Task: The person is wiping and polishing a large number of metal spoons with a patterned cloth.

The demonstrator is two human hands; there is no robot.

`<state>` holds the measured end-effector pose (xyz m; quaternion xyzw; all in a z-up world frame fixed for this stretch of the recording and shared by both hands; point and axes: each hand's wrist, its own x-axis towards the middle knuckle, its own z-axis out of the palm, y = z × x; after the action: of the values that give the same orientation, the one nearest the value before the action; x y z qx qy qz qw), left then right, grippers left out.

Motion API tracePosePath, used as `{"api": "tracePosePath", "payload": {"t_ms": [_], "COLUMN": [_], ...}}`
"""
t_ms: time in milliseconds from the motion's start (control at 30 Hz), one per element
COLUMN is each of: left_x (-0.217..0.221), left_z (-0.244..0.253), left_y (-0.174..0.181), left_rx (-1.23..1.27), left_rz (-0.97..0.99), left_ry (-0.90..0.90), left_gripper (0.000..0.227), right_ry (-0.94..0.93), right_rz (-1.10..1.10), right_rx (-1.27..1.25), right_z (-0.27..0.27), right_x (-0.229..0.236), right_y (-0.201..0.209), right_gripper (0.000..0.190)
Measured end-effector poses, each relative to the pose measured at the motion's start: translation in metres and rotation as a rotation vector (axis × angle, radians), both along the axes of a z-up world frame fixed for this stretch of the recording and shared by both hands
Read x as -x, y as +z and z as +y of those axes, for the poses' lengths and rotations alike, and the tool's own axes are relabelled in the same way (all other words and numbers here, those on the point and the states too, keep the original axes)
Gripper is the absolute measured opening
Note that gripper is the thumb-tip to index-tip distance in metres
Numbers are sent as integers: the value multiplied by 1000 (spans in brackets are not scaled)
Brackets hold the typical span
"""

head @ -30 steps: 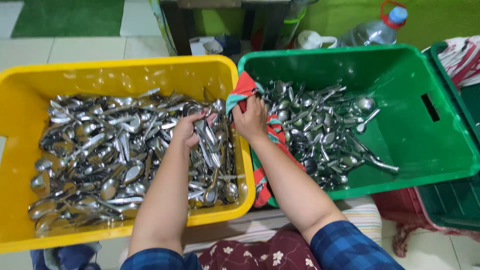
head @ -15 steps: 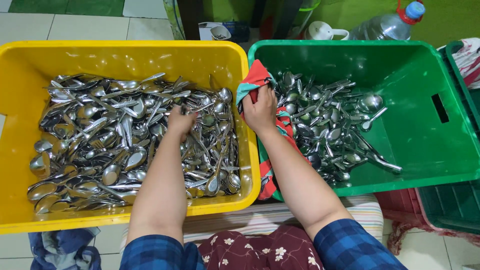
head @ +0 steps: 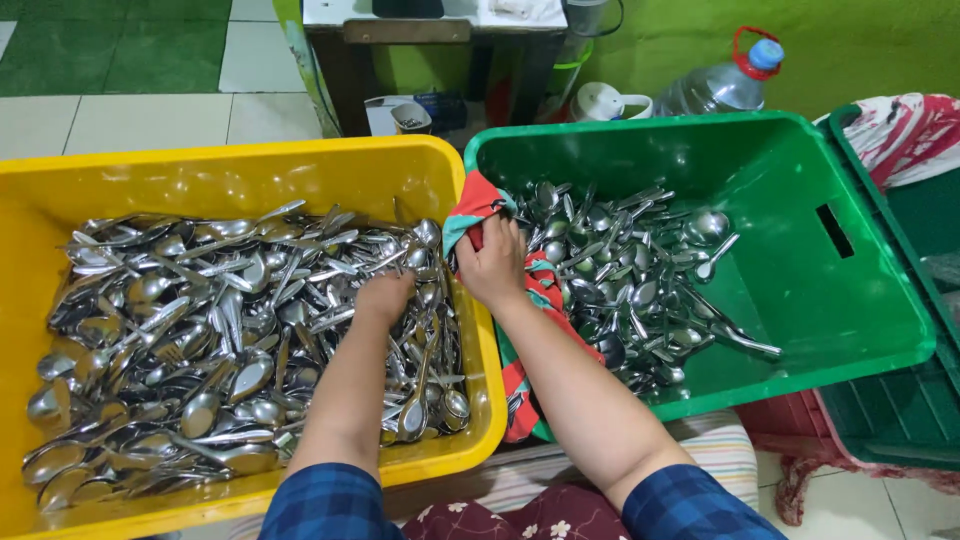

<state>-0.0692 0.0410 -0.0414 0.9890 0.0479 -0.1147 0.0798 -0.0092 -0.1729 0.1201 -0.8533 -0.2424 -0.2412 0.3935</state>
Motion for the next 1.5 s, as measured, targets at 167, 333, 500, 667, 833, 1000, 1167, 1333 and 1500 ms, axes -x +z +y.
{"api": "tracePosePath", "payload": {"t_ms": [167,333,500,667,833,1000,1167,1333,1500], "left_x": [15,8,23,33,25,5,10,13,11], "left_z": [7,16,13,11,40,85,36,-27,-47], "left_y": [10,-24,27,127,102,-29,40,57,9], "left_rx": [-32,-54,63,451,746,974,1167,659,350], "left_rz": [17,126,78,-277,-561,-390,-204,-113,102], "left_ry": [38,188,212,473,903,1065,969,516,180], "left_gripper": [29,32,26,32,38,23,54,40,33], "right_ry": [2,15,23,41,40,49,36,42,42], "right_rz": [11,40,68,68,70,112,111,132,80], "right_rx": [4,-25,-27,-47,-52,-55,-20,-30,-29], "right_z": [-2,-2,-5,-5,-6,-5,-4,-5,-5], "right_x": [-1,-6,-12,-9,-6,-3,-9,-9,-4], "right_y": [-1,-7,-18,-13,-6,0,-9,-10,2], "right_gripper": [34,35,39,37,37,37,38,40,37]}}
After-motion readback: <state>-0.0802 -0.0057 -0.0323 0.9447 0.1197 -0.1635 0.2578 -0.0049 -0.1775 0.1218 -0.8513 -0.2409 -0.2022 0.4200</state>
